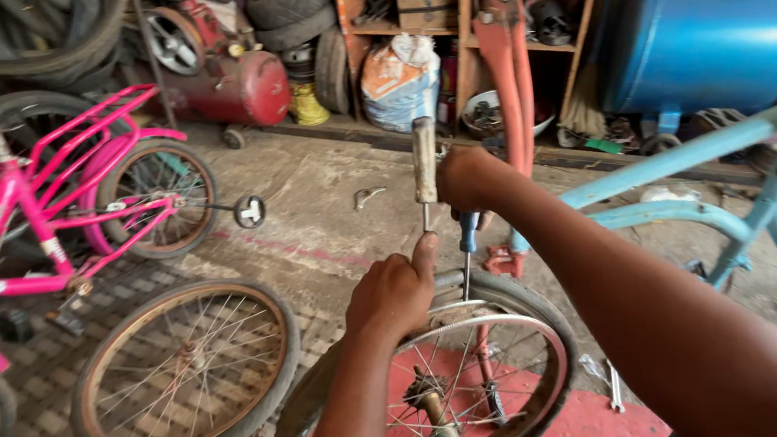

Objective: The person removes a tire from a bicycle wheel using tire levers and a screwdriver. They then wipe the wheel hub and spokes with a cloth. Finally, the person places a colorful foam rim protector onto the wheel rim.

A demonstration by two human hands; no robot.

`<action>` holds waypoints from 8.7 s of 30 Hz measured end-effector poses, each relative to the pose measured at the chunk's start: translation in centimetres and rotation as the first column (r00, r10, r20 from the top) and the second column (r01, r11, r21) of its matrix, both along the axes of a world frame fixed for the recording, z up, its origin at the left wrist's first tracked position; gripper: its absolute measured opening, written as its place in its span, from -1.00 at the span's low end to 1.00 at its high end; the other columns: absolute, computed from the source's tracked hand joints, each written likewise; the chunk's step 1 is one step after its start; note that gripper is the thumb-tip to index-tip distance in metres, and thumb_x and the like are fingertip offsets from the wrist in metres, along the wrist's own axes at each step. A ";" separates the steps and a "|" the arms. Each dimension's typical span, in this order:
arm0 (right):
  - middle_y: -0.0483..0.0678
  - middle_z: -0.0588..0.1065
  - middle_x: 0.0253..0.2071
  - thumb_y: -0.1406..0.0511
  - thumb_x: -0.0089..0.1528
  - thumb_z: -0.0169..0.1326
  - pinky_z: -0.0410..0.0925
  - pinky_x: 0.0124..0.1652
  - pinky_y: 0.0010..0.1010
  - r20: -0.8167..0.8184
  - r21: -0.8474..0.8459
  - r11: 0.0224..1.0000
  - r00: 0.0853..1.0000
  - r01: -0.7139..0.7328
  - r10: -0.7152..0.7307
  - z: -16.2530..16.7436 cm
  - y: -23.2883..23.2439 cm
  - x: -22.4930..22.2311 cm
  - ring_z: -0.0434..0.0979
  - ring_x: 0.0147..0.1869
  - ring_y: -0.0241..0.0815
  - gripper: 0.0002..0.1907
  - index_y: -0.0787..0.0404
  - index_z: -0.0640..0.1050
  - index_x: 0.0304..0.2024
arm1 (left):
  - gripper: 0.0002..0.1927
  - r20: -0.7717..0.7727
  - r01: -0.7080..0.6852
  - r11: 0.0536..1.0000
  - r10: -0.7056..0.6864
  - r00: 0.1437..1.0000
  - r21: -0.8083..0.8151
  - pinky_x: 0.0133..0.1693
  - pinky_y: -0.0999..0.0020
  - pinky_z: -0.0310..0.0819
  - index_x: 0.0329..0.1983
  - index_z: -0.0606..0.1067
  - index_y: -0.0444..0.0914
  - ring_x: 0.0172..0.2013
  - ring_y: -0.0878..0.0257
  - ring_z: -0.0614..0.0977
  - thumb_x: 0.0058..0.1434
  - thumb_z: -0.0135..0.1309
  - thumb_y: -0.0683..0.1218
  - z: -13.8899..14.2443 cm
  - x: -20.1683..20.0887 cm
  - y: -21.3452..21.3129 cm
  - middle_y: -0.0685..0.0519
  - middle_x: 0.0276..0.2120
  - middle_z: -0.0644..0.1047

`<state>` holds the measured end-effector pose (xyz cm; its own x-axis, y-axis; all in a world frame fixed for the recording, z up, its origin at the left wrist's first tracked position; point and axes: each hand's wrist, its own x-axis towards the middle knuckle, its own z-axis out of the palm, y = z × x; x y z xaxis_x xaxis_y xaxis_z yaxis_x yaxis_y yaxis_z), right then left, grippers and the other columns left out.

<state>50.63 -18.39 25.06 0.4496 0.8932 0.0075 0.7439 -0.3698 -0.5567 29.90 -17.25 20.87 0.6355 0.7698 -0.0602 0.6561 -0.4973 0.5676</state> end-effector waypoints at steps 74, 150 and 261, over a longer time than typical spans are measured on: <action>-0.12 0.55 0.27 -0.27 0.27 -0.19 0.34 0.26 -0.03 0.133 -0.334 0.776 0.789 -0.535 0.600 6.4 -4.9 0.1 0.64 0.23 -0.07 -0.25 -0.13 0.47 0.37 | -0.35 -0.057 0.647 0.542 -0.741 0.669 0.537 0.13 0.03 0.09 -0.61 0.56 -0.19 -0.25 0.10 0.53 0.35 -0.22 0.32 -2.2 1.5 6.8 -0.04 -0.49 0.53; 0.02 0.64 -0.15 0.03 0.38 -0.21 0.52 -0.02 -0.10 0.200 -0.486 0.861 0.978 0.150 -0.058 -8.3 -9.7 -7.9 0.72 -0.17 0.00 -0.54 -0.45 0.35 0.35 | -0.24 0.278 0.352 0.832 -0.492 0.825 0.428 -0.24 0.12 0.37 -0.81 0.37 -0.27 -0.39 -0.01 0.50 0.39 -0.19 0.30 -8.1 -2.4 17.4 -0.10 -0.73 0.43; -0.05 0.60 -0.31 -0.12 0.20 0.14 0.45 -0.14 -0.01 0.553 -0.769 0.603 0.255 -0.210 0.794 0.5 2.2 -3.2 0.61 -0.14 0.09 -0.63 -0.05 0.59 -0.21 | -0.28 -0.293 0.176 0.879 -0.044 0.955 0.442 -0.35 0.04 0.49 -0.55 0.62 -0.21 -0.45 0.01 0.67 0.21 -0.05 0.49 -3.4 -5.2 3.4 -0.09 -0.54 0.61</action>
<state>47.47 -16.24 25.56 -0.0805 0.8962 -0.4363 0.7926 0.3230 0.5172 24.74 -13.89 17.46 0.7284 0.6774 0.1034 0.6741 -0.7354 0.0690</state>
